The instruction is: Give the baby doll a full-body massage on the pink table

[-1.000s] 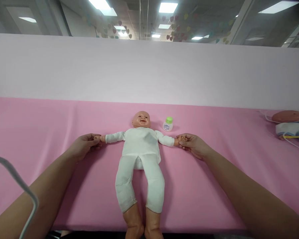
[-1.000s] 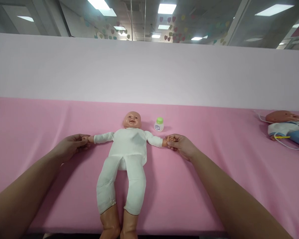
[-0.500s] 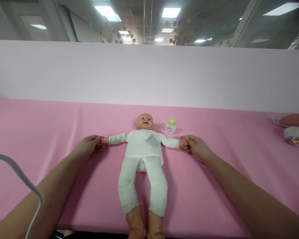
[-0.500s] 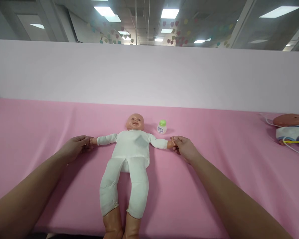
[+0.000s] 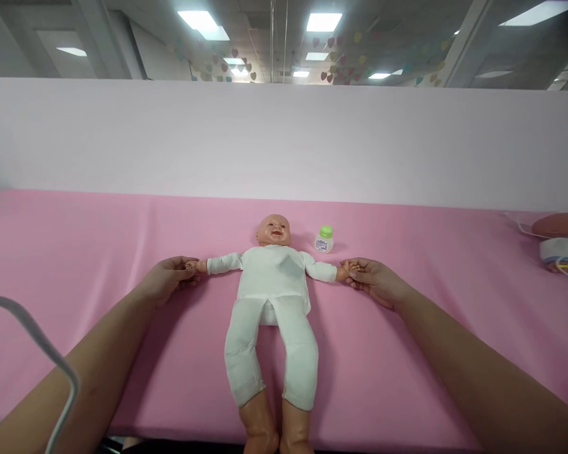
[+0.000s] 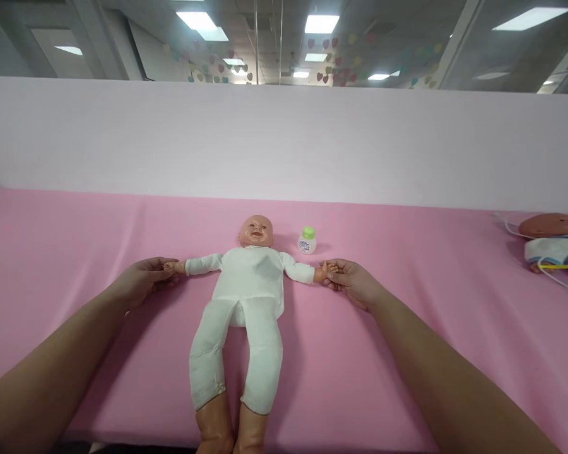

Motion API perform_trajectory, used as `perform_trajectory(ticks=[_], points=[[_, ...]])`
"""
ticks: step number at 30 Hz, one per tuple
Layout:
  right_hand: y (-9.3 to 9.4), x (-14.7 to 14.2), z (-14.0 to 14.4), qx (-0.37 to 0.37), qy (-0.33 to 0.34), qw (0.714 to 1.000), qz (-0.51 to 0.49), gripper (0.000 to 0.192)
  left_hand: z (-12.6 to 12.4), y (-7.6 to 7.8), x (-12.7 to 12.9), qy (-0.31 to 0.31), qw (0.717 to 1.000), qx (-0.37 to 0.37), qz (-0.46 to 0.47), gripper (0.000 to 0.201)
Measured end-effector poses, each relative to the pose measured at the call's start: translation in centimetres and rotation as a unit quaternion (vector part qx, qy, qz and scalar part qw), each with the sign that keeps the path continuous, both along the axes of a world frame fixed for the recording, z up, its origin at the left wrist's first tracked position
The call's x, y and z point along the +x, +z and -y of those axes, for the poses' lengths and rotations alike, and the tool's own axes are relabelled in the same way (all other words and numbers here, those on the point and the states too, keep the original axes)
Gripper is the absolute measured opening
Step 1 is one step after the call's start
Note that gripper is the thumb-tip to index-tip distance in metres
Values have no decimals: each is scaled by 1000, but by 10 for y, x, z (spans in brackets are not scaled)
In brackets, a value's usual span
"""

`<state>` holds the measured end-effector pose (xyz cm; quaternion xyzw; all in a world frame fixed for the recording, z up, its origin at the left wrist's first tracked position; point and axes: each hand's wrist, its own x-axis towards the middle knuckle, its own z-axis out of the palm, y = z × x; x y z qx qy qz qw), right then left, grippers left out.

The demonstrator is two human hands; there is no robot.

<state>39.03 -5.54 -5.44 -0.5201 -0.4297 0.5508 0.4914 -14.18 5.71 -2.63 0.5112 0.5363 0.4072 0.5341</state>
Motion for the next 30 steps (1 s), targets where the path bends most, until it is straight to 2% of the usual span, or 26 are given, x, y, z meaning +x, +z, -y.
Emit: perform_trajectory(ticks=[7,12,19,22,25,30], points=[[2,-5,1,15,-7,998,61,38,5,4,4,-3,998,20,-55,53],[-2,-6,-1,16,-36,996,74,43,6,5,8,17,999,8,-33,51],[-9,-5,-6,12,-72,993,97,51,3,2,7,43,999,-9,13,38],[-6,-3,-4,0,-58,996,66,52,2,2,7,40,998,-14,36,41],[1,-2,0,-8,-30,999,11,45,1,1,5,33,999,-9,41,45],[10,-1,5,-5,13,1000,-13,36,1,1,2,3,1000,4,-5,48]])
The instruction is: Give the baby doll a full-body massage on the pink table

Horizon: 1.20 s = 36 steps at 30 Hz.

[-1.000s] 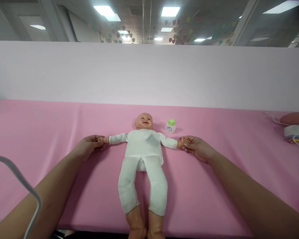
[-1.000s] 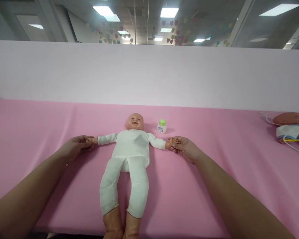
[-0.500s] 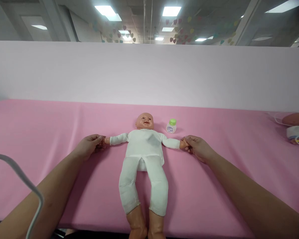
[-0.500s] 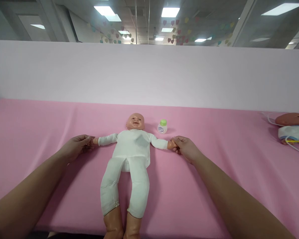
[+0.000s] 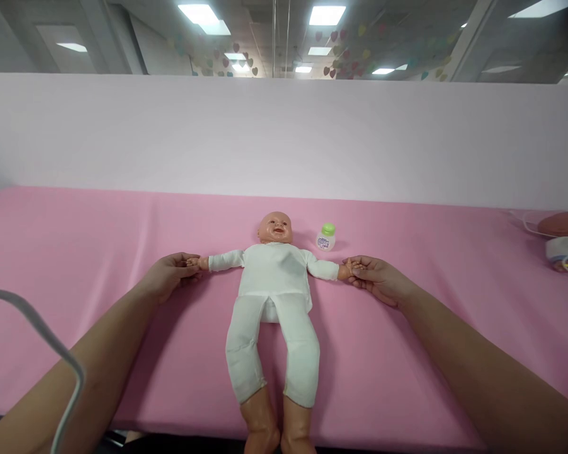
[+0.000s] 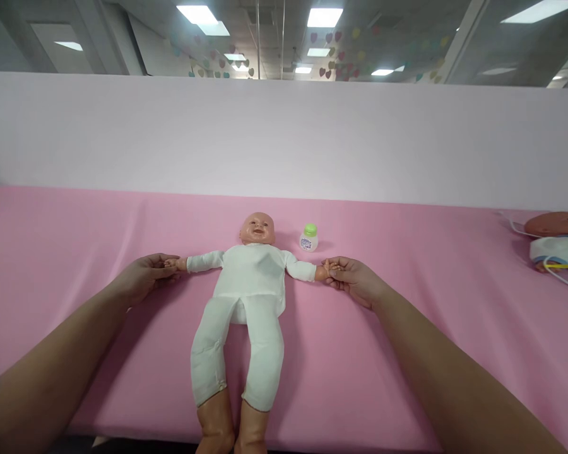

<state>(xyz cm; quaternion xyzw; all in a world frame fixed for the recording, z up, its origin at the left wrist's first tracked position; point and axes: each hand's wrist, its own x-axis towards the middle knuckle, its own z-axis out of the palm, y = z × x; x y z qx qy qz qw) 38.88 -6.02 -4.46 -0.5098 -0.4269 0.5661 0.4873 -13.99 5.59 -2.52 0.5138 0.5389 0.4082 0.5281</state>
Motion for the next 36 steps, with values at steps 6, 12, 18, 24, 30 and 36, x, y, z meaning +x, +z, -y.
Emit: perform_trajectory(ticks=[6,12,18,24,30,36], points=[[-6,-5,-3,10,-29,997,65,38,3,3,4,20,999,-1,-26,46],[-13,-7,-8,19,-91,987,128,44,4,5,6,28,999,-15,-12,35],[-12,-4,-9,-6,-110,993,51,37,2,5,6,39,998,-27,37,37],[-8,-1,-6,14,-94,995,-43,44,2,5,3,24,998,-34,52,46],[-6,3,-4,20,-42,998,-45,36,4,4,1,-2,1000,-4,6,49],[-4,-1,-3,17,-26,1000,-3,36,6,7,4,-6,999,10,-37,45]])
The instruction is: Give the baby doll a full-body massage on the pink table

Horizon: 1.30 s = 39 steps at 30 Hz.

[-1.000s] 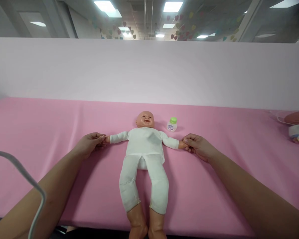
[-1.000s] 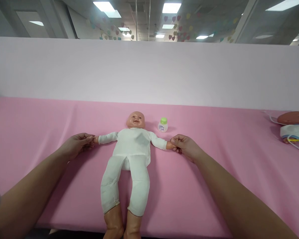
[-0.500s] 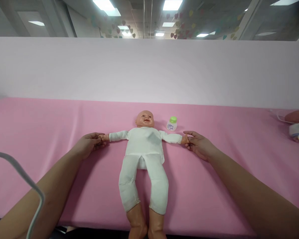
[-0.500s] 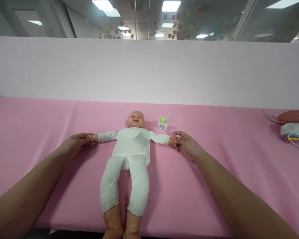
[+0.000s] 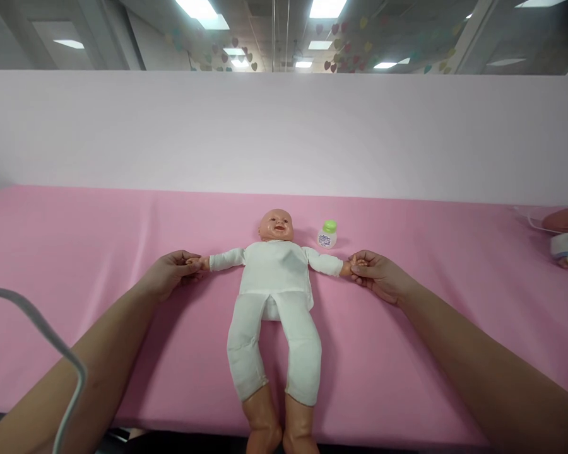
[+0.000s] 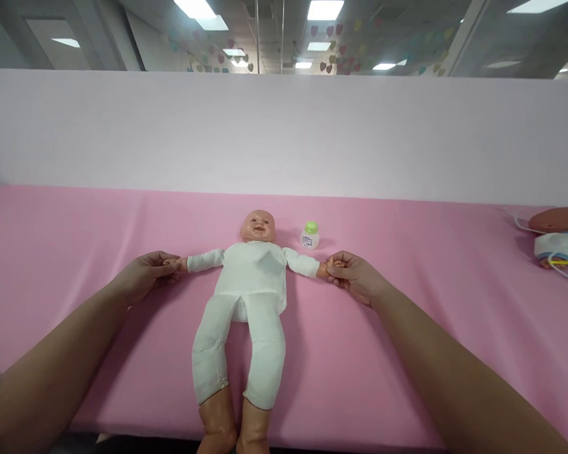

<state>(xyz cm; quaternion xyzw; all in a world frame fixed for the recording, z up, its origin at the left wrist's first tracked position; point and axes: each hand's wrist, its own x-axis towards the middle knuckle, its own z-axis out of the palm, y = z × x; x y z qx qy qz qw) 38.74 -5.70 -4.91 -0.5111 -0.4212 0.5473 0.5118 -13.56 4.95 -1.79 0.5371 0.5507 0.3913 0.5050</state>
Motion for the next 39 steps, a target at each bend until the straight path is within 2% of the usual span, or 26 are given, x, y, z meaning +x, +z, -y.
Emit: perform_trajectory(ticks=[6,12,16,19,22,25,28,31,33,35,37,39], points=[[-6,-4,-4,-3,-61,994,91,42,0,-1,2,19,1000,-10,14,44],[-9,-5,-7,-21,-130,979,154,31,-4,-3,2,55,997,-33,52,42],[-2,-5,-4,-45,-167,977,127,41,-3,-2,3,41,997,-20,55,51],[4,-5,0,-21,-128,988,84,39,-3,-3,2,32,999,-9,37,57],[6,-3,2,12,-102,990,93,47,-5,-7,0,28,999,4,24,59],[5,0,1,35,-137,982,122,57,-6,-10,-1,29,999,13,21,59],[10,-1,-1,69,-172,971,153,65,-2,-4,3,42,998,30,36,54],[27,-11,-1,81,-202,951,219,66,9,14,16,63,994,85,21,51],[42,-26,2,91,-217,933,273,63,17,29,32,79,988,131,-29,49],[56,-47,4,131,-212,912,326,57,26,44,53,85,975,179,-99,46],[65,-73,5,206,-171,877,398,45,35,53,77,54,957,240,-152,40],[68,-100,6,286,-91,816,493,26,43,55,100,0,921,322,-220,28]])
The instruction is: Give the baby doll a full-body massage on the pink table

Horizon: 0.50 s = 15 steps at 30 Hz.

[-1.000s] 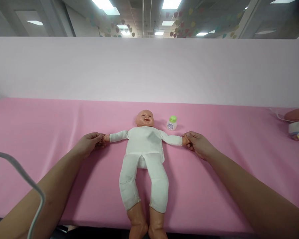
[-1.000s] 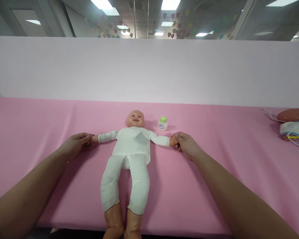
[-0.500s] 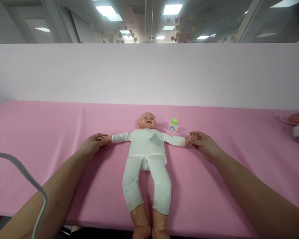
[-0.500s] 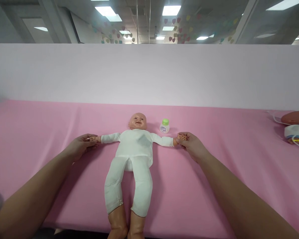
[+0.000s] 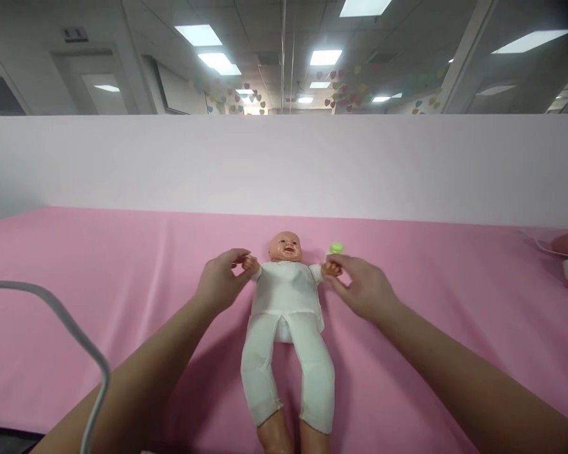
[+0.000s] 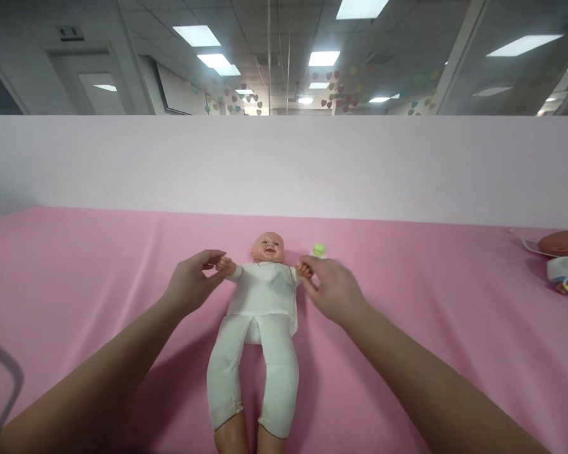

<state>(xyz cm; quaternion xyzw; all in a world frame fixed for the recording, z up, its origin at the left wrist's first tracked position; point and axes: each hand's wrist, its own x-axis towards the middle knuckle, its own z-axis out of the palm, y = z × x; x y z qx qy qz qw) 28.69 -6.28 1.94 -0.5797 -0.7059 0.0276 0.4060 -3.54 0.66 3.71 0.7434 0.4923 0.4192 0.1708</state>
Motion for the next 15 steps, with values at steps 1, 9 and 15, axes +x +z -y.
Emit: perform_trajectory(ticks=[1,9,15], points=[[-1,-13,1,13,44,997,67,22,4,-2,10,-28,998,35,-45,21],[-37,-53,8,146,209,926,279,30,23,-47,35,-134,947,181,-230,27],[-43,-51,12,132,233,923,276,38,24,-50,36,-155,941,175,-244,30]])
